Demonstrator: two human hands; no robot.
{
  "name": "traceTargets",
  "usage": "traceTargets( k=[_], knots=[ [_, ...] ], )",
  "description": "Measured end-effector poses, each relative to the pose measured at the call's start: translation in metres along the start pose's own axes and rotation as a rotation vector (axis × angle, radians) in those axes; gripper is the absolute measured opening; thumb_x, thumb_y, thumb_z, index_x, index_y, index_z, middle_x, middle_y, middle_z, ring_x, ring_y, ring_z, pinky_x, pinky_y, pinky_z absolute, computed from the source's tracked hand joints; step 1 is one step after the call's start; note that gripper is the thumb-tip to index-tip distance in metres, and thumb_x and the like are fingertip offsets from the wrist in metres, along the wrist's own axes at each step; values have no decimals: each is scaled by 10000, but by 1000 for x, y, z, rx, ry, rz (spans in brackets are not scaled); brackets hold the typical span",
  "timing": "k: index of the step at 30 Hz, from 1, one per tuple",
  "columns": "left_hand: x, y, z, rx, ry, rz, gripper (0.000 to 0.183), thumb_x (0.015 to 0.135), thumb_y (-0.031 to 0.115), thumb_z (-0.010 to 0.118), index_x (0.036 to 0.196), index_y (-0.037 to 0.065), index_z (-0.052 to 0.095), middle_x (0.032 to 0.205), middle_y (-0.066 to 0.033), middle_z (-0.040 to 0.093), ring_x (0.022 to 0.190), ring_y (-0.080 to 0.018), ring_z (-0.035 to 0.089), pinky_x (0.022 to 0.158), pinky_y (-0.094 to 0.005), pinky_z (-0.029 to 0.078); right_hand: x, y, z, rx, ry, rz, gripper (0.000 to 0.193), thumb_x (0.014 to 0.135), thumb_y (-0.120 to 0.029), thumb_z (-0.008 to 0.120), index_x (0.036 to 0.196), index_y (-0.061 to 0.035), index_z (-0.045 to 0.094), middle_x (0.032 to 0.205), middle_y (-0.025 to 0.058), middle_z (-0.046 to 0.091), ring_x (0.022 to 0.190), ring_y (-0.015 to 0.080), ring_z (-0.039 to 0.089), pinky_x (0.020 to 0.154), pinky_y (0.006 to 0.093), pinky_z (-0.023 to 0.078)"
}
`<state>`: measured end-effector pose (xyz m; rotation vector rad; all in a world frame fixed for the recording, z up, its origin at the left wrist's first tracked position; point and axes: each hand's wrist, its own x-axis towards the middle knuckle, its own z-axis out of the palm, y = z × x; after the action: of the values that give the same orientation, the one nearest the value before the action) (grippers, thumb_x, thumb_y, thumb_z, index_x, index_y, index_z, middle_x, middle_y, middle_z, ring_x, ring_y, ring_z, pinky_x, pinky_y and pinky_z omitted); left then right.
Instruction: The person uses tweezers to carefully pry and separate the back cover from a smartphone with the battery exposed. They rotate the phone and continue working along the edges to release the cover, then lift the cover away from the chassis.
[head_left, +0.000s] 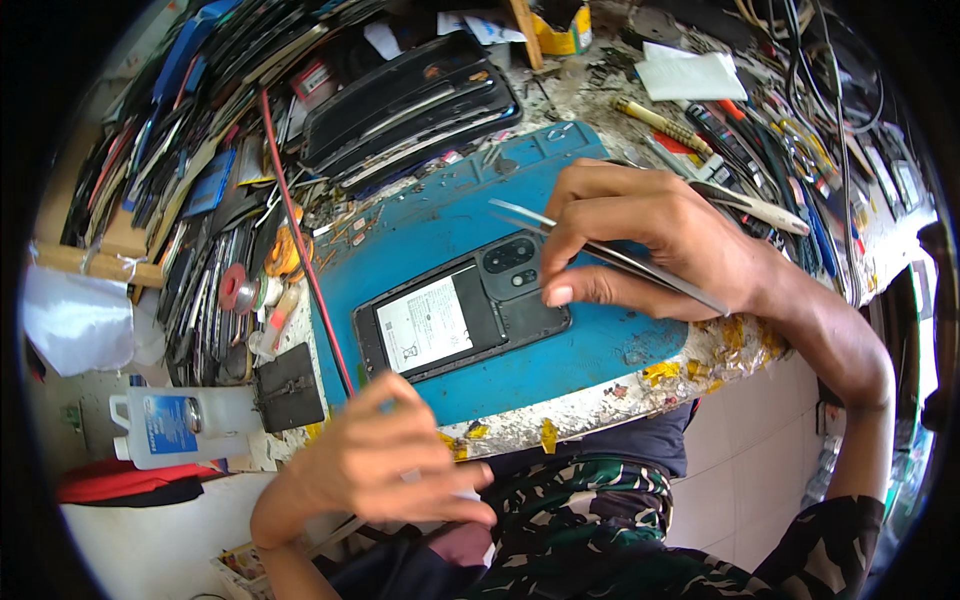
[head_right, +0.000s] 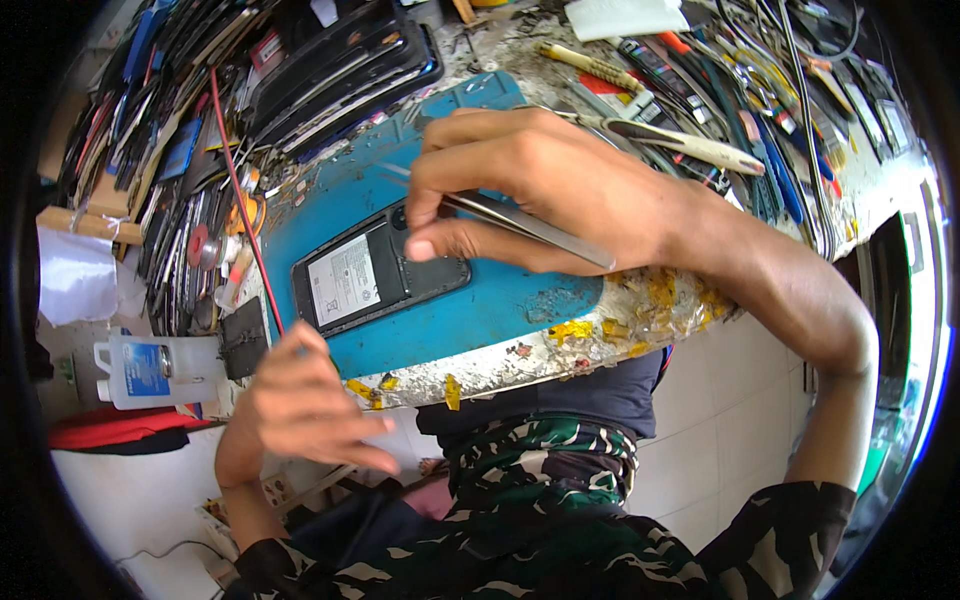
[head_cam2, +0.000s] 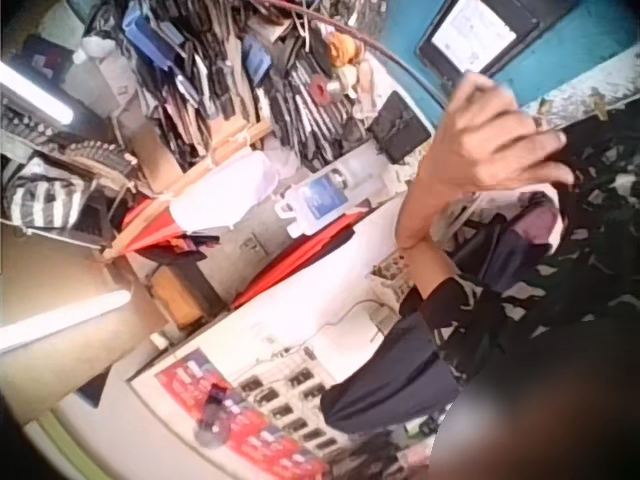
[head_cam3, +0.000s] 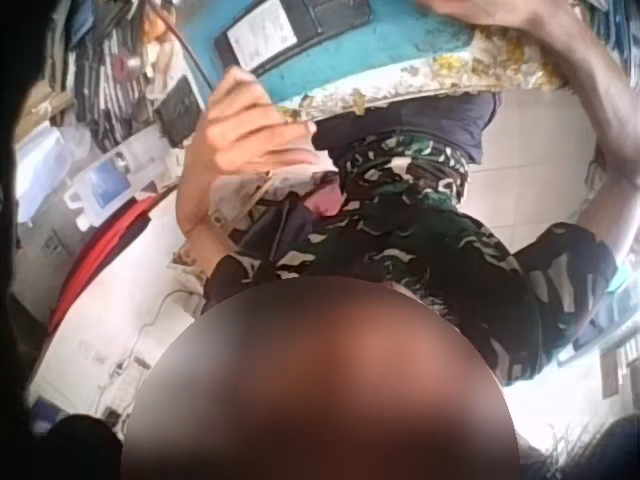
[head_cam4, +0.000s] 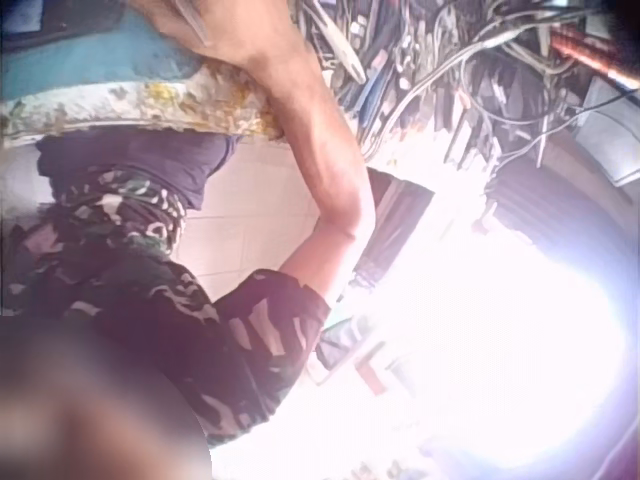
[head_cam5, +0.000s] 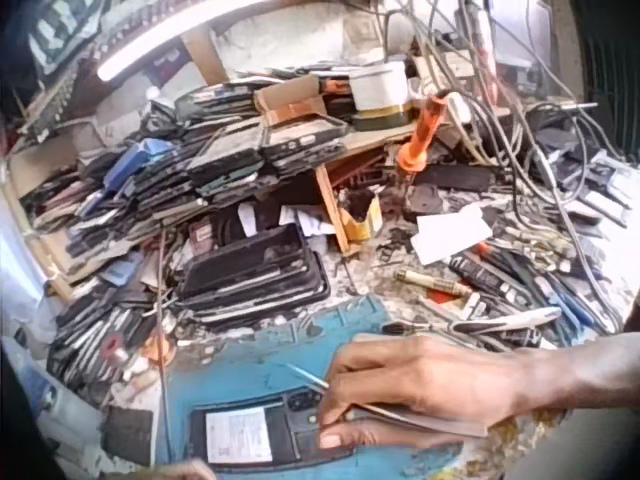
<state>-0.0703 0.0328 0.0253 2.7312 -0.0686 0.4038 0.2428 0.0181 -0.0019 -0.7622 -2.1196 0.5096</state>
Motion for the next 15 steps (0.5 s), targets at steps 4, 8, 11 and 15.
traceTargets(
  k=[4,8,11,15],
  knots=[
    [-4,-17,-11,48,9,-16,323,748,357,904,859,97,747,690,43,552,676,-149,546,675,-319,411,-3,-2,-2,-8,-49,30,153,917,-148,742,951,-13,677,945,134,683,915,308,664,790,406,531],
    [-8,-13,-14,-91,6,-63,395,733,399,902,762,89,659,800,13,601,737,-174,566,692,-328,419,-4,-14,1,176,-91,313,254,868,-90,760,1089,-36,645,921,117,755,867,272,748,789,365,578],
    [-12,-32,-19,48,156,-228,425,749,390,888,908,54,683,942,-58,621,835,-228,596,747,-363,468,-2,-17,4,315,-145,323,253,842,-64,796,1042,7,658,891,126,771,797,171,761,690,304,592],
    [-18,-51,-15,186,131,-343,696,682,389,912,1224,38,652,1319,-170,614,1160,-366,606,963,-480,491,-1,-11,3,361,-235,303,185,804,-57,840,938,9,731,922,126,772,847,198,759,710,311,595]
  ],
)
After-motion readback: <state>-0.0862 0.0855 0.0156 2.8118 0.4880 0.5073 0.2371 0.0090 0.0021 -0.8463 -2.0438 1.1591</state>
